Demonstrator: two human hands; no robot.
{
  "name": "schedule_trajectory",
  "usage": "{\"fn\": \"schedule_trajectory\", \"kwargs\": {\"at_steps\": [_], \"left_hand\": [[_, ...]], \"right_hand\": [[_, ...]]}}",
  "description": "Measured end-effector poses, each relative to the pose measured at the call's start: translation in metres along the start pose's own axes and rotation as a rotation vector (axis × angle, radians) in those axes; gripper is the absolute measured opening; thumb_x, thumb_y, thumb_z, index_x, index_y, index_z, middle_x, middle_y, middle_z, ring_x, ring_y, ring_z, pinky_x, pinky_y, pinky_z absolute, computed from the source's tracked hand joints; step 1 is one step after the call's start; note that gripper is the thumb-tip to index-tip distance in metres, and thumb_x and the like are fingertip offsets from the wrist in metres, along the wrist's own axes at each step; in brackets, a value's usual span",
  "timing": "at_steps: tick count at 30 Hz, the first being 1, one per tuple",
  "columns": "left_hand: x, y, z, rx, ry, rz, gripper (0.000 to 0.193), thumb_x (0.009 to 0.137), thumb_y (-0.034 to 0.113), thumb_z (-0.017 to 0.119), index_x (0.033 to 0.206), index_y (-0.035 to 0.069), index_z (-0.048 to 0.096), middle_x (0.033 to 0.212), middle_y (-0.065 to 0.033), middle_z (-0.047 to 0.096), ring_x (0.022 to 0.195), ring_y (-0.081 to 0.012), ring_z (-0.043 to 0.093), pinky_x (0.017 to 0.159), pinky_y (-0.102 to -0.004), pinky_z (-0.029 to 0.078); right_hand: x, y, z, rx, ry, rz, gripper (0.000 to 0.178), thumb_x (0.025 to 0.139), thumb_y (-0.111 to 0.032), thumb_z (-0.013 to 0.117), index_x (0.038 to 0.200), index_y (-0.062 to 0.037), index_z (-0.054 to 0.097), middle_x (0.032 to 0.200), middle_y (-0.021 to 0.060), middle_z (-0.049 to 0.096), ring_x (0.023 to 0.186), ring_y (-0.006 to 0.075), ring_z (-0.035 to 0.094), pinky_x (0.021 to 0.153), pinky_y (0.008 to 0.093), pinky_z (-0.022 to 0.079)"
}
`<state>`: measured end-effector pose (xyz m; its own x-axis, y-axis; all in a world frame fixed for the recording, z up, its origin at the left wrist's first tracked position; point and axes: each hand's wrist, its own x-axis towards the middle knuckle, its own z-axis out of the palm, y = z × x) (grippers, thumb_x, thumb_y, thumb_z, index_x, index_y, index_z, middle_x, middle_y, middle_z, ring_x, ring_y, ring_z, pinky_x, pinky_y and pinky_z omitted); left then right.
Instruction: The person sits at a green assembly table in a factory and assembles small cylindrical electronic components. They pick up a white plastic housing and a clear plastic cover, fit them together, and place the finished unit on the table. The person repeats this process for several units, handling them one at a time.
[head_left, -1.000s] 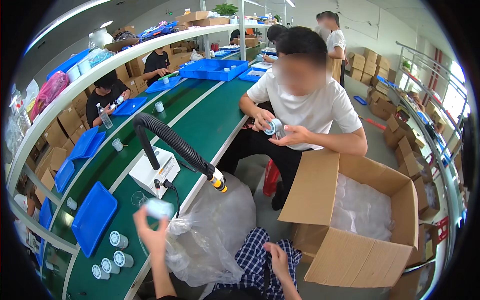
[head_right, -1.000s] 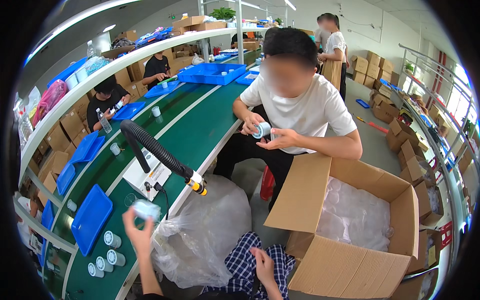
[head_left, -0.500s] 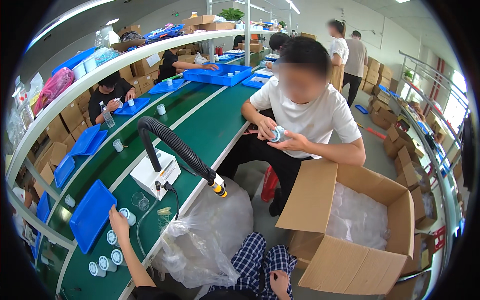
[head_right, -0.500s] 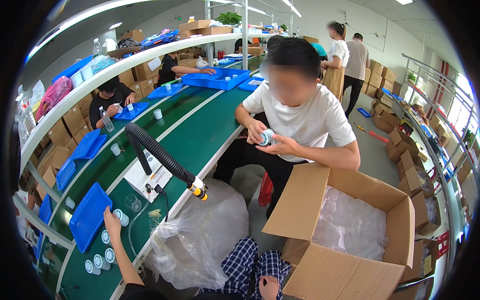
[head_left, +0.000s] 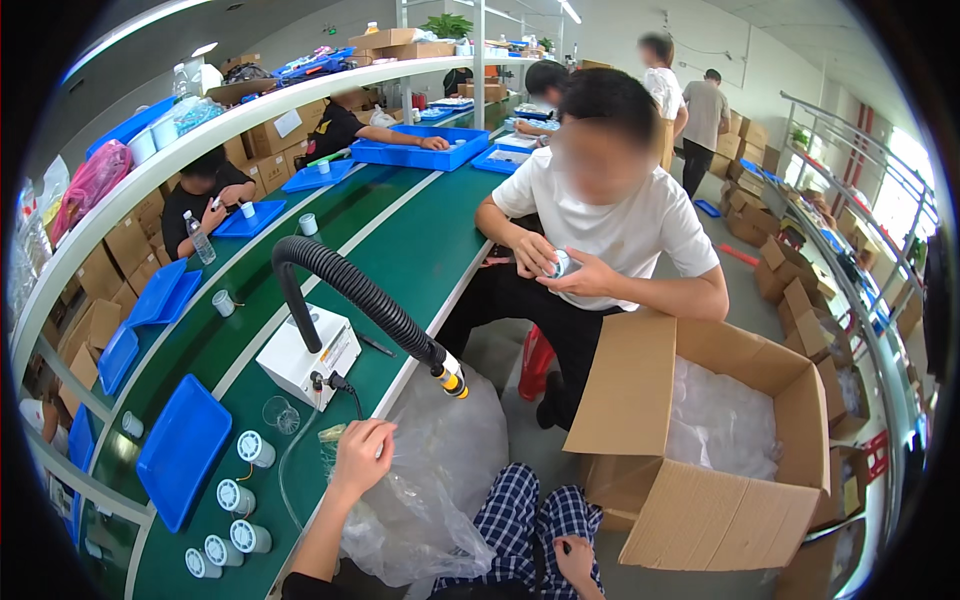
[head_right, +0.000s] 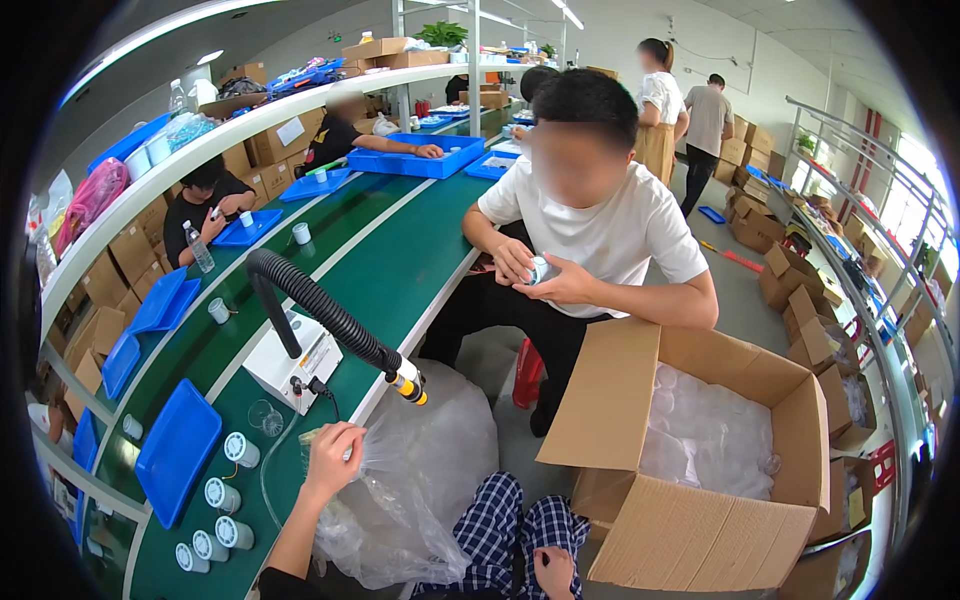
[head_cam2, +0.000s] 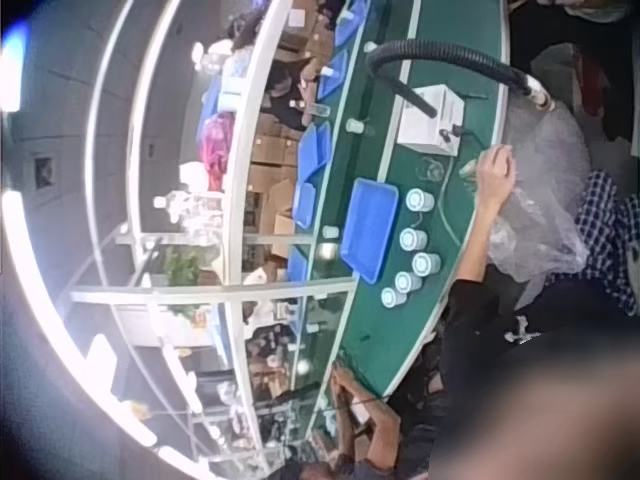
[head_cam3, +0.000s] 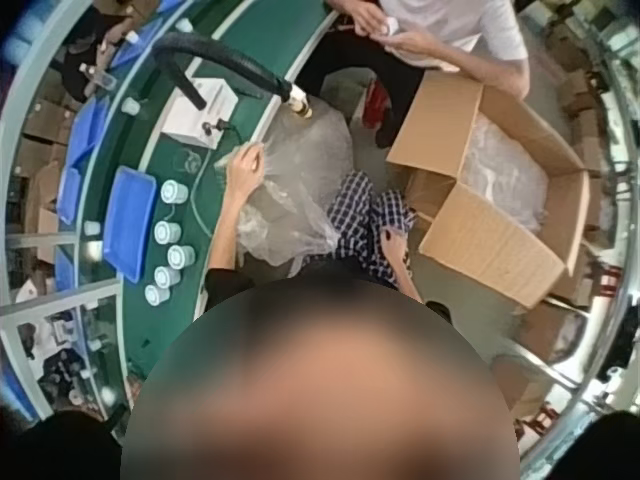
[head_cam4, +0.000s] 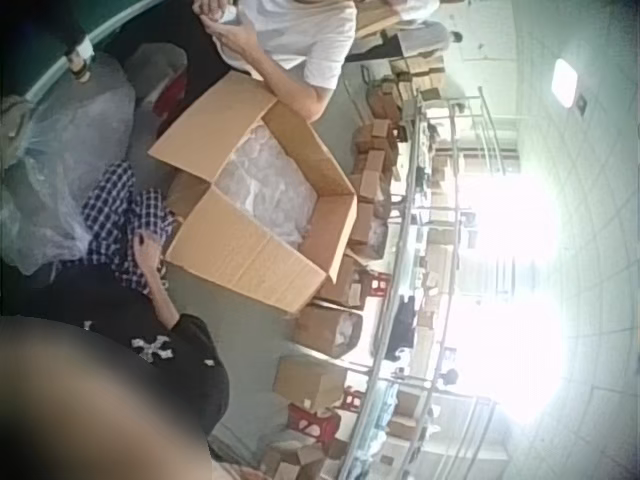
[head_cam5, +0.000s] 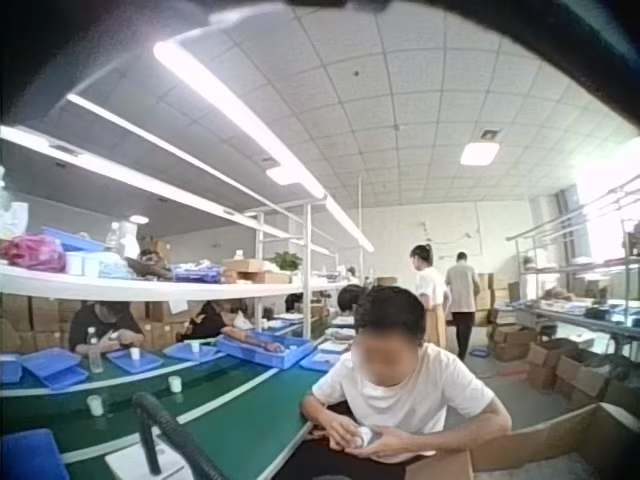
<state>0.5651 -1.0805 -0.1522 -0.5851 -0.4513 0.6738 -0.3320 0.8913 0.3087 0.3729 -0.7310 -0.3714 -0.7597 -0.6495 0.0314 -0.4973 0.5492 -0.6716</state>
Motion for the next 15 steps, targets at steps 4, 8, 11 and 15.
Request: {"fn": "schedule_trajectory", "kwargs": {"at_steps": [4, 8, 11, 15], "left_hand": [[-0.001, -0.012, 0.031, -0.093, -0.120, 0.097, 0.014, 0.069, 0.001, 0.060, 0.083, 0.004, 0.059, 0.078, -0.0070, 0.059, 0.070, -0.0258, 0.057, 0.062, -0.0354, 0.045], [-0.029, -0.022, 0.061, -0.087, -0.302, 0.255, 0.013, 0.072, 0.008, 0.060, 0.085, 0.005, 0.059, 0.081, -0.0065, 0.058, 0.073, -0.0245, 0.057, 0.064, -0.0341, 0.045], [-0.040, -0.022, 0.062, -0.102, -0.499, 0.261, 0.015, 0.075, 0.013, 0.059, 0.088, 0.006, 0.059, 0.082, -0.0073, 0.058, 0.075, -0.0240, 0.057, 0.068, -0.0344, 0.044], [-0.031, -0.025, 0.057, -0.093, -0.582, 0.156, 0.014, 0.078, 0.015, 0.059, 0.088, 0.005, 0.058, 0.081, -0.0074, 0.058, 0.075, -0.0254, 0.058, 0.070, -0.0355, 0.043]], "right_hand": [[-0.002, 0.006, 0.007, -0.037, 0.030, 0.017, 0.028, 0.069, -0.011, 0.058, 0.097, -0.0103, 0.062, 0.069, 0.0066, 0.060, 0.069, 0.0250, 0.056, 0.066, 0.0367, 0.044], [0.003, -0.005, 0.008, 0.017, 0.003, 0.005, 0.033, 0.067, -0.008, 0.057, 0.099, -0.0079, 0.059, 0.062, 0.0056, 0.053, 0.063, 0.0237, 0.054, 0.059, 0.0354, 0.043], [0.004, -0.013, 0.016, -0.021, 0.029, 0.014, 0.038, 0.069, -0.008, 0.053, 0.107, -0.0078, 0.054, 0.066, 0.0074, 0.050, 0.063, 0.0257, 0.053, 0.058, 0.0378, 0.042], [0.012, -0.016, 0.026, -0.062, 0.022, 0.140, 0.043, 0.074, -0.009, 0.047, 0.117, -0.0086, 0.047, 0.074, 0.0103, 0.053, 0.065, 0.0288, 0.054, 0.060, 0.0410, 0.043]]}}
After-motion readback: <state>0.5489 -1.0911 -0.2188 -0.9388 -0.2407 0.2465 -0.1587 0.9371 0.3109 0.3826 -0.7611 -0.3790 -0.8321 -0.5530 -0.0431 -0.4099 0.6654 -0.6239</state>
